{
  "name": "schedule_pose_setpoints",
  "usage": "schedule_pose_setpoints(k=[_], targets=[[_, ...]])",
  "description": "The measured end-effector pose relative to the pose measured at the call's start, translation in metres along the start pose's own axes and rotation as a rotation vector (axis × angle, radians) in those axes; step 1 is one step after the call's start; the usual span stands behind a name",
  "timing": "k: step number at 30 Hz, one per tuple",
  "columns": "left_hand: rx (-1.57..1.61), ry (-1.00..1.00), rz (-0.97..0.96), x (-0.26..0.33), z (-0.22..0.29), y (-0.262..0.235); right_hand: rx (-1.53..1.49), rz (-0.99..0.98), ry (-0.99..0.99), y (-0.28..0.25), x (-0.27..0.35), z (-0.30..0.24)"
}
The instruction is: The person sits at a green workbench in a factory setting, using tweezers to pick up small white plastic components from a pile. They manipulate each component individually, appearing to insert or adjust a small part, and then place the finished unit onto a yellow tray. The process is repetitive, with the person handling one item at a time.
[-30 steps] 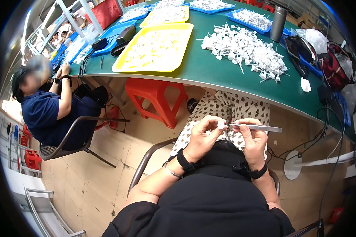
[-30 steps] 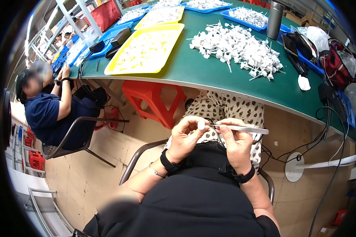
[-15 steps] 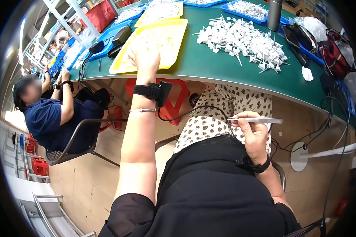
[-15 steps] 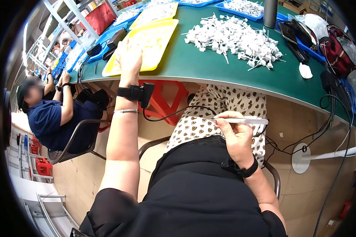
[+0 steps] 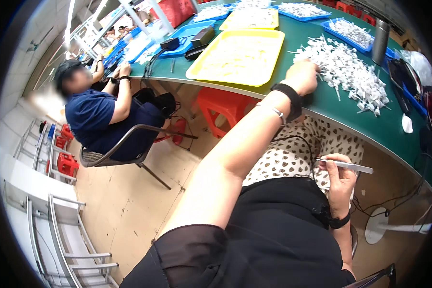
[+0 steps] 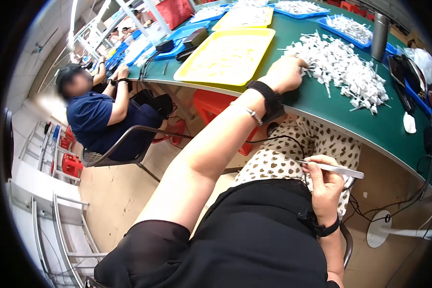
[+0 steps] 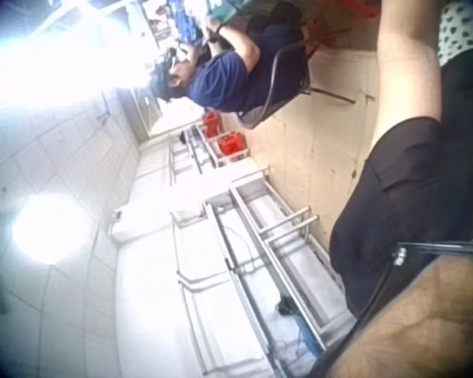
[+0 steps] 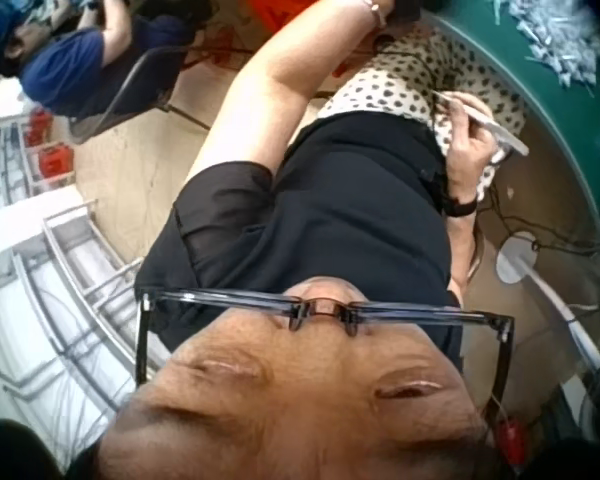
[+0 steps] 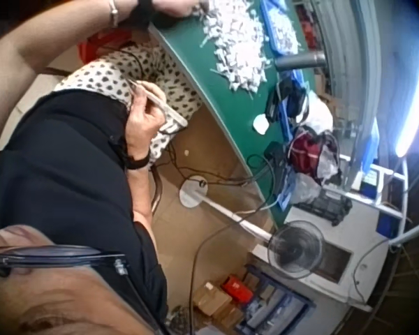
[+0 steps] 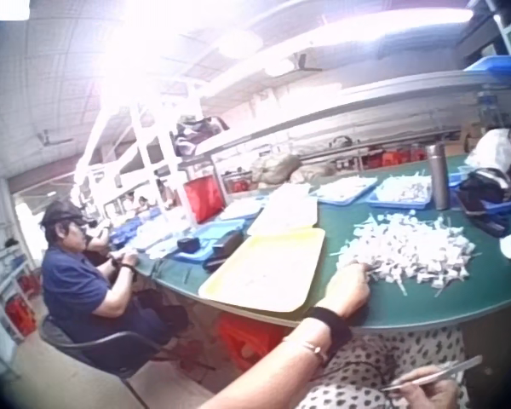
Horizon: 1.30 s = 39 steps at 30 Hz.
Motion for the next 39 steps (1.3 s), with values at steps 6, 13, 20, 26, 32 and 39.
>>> schedule_pose_setpoints(k=[6, 13, 20, 26, 32, 39], targets=[[0.181, -0.086, 0.097, -0.003, -0.013, -0.005, 0.003, -0.027, -0.002, -0.002, 0.000, 0.001], [0.845, -0.176, 0.085, 0.033, -0.012, -0.025, -0.037, -0.016, -0.024, -0.003, -0.001, -0.004], [1.518, -0.341, -0.253, 0.164, 0.053, 0.016, -0.493, 0.011, -0.006, -0.021, -0.010, -0.012], [1.249, -0.367, -0.191, 0.215, 0.042, 0.048, -0.532, -0.038, 0.061, -0.006, -0.011, -0.001], [1.294, -0.412, -0.208, 0.227, 0.045, 0.042, -0.474, -0.038, 0.114, -0.001, -0.011, 0.008], [1.204, -0.309, -0.091, 0.231, 0.051, 0.041, -0.205, 0.024, 0.044, 0.001, -0.004, -0.002]])
Point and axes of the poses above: each hand's wrist, its own x-axis away from the middle knuckle, its own y-axis out of the palm, z = x × y, the point moved 6 cm from there along -x, towards the middle knuckle
